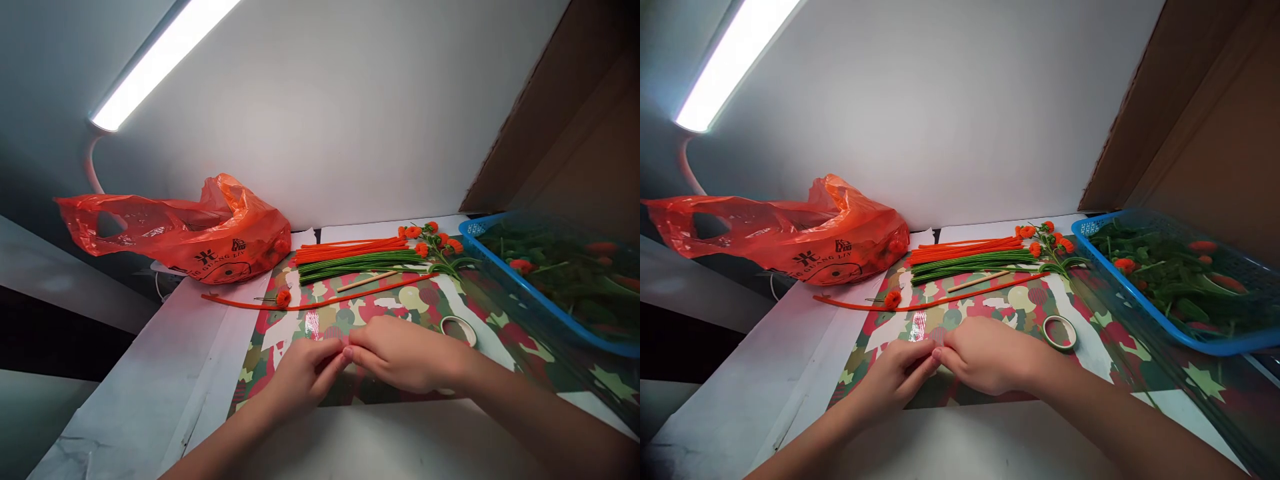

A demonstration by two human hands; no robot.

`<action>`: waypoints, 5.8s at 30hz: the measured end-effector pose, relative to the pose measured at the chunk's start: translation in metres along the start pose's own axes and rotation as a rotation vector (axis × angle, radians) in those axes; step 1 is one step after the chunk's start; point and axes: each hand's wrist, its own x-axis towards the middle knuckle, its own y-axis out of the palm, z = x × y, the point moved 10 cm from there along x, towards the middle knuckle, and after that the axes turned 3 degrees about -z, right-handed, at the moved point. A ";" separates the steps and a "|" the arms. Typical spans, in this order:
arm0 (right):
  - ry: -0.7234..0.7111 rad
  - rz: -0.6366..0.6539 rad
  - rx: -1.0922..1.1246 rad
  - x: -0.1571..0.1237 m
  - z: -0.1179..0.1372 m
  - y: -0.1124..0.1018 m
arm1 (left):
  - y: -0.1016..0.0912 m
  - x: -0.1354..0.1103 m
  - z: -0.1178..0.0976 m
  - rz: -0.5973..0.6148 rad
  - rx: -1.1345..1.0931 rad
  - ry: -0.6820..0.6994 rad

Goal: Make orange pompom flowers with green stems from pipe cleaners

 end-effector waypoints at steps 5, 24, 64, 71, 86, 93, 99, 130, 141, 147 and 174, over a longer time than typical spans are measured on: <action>0.066 0.195 0.256 0.007 -0.013 0.021 | -0.002 -0.004 -0.003 -0.074 0.336 0.131; -0.262 -0.083 -0.216 0.008 0.017 0.003 | 0.026 -0.005 0.015 0.211 -0.747 -0.219; -0.254 -0.319 0.029 0.002 0.022 -0.032 | 0.031 -0.007 0.022 0.306 -0.796 -0.346; 0.140 -0.176 0.427 0.016 -0.036 -0.021 | 0.002 0.000 0.007 0.026 0.055 -0.047; 0.108 0.336 0.369 0.014 -0.020 0.039 | 0.012 -0.008 0.008 0.150 -0.236 -0.123; -0.065 0.176 0.023 0.012 -0.002 0.025 | 0.030 -0.009 0.012 0.264 -0.632 -0.261; -0.168 0.160 -0.002 0.014 0.001 0.030 | 0.034 -0.008 0.016 0.288 -0.756 -0.324; -0.074 -0.107 -0.056 0.028 -0.022 0.034 | 0.014 -0.004 0.049 0.225 -0.622 -0.466; 0.016 -0.221 1.013 0.029 -0.034 0.044 | -0.008 0.011 0.042 -0.040 -0.828 -0.271; 0.043 -0.176 1.327 0.030 -0.037 0.057 | -0.016 0.012 0.053 -0.272 -0.845 -0.269; 0.121 -0.453 1.360 0.021 -0.067 0.038 | -0.030 0.015 0.058 -0.422 -1.069 -0.258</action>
